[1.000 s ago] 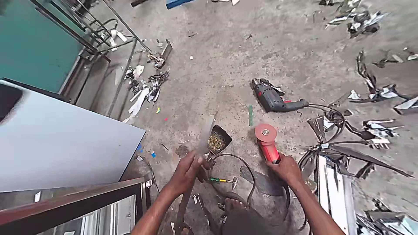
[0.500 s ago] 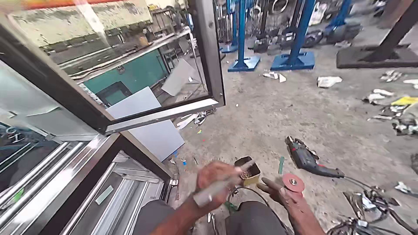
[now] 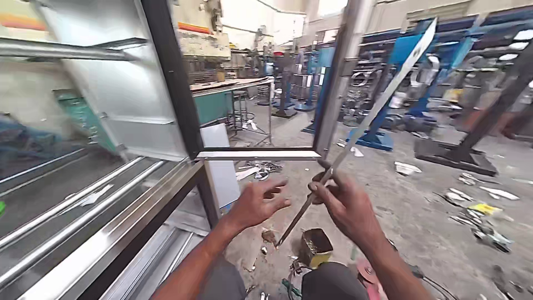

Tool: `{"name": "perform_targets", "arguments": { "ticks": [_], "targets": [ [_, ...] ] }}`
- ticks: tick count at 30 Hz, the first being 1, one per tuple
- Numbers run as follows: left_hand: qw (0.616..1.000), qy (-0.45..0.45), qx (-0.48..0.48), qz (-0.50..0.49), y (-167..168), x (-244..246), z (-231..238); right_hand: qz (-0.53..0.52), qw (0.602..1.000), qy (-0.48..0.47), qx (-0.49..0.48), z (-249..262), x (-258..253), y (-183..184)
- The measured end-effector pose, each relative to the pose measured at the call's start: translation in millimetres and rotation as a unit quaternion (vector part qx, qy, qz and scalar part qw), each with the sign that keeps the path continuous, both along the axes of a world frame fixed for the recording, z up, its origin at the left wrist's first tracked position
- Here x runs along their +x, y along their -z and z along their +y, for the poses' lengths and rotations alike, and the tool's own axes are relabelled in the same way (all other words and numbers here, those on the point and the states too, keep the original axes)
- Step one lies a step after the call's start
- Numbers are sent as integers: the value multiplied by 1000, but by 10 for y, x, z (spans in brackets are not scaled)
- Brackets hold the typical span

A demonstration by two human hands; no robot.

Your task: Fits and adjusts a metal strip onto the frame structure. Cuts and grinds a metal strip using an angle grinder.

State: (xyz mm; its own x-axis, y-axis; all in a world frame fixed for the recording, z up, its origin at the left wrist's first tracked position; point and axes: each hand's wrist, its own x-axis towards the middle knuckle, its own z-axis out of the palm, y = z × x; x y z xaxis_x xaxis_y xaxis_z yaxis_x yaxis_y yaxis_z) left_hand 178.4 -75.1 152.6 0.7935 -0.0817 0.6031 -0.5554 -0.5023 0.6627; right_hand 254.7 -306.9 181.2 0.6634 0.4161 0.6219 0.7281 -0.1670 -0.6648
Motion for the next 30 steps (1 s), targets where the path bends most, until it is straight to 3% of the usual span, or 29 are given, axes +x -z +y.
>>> {"name": "perform_targets", "arguments": {
  "ticks": [2, 5, 7, 10, 13, 16, 22, 30],
  "targets": [
    [999, -15, -4, -29, -259, -109, 8, -118, 992, 19, -48, 456, 38, -392],
    [987, -144, -23, -72, -618, -136, 262, -236, 970, 21, -63, 1073, -23, -928],
    [969, -223, -25, -99, -876, -189, 556, -241, 969, -15, -49, 1428, -88, -1181],
    [951, -281, -10, -128, -1336, -328, 1066, -167, 981, -93, -29, 1896, -27, -1371],
    [939, -307, -20, -153, -1696, -269, 1627, -147, 982, -111, -26, 2420, 136, -1373],
    [934, -317, -41, -162, -1825, -197, 1914, -186, 978, -91, -24, 2875, 166, -1247],
    [926, -351, -44, -134, -1855, -69, 2100, -208, 977, -45, 30, 3367, 165, -1056],
    [908, -389, -4, -159, -1894, -95, 2134, -214, 971, -26, 108, 3555, 118, -875]
  ]
}}
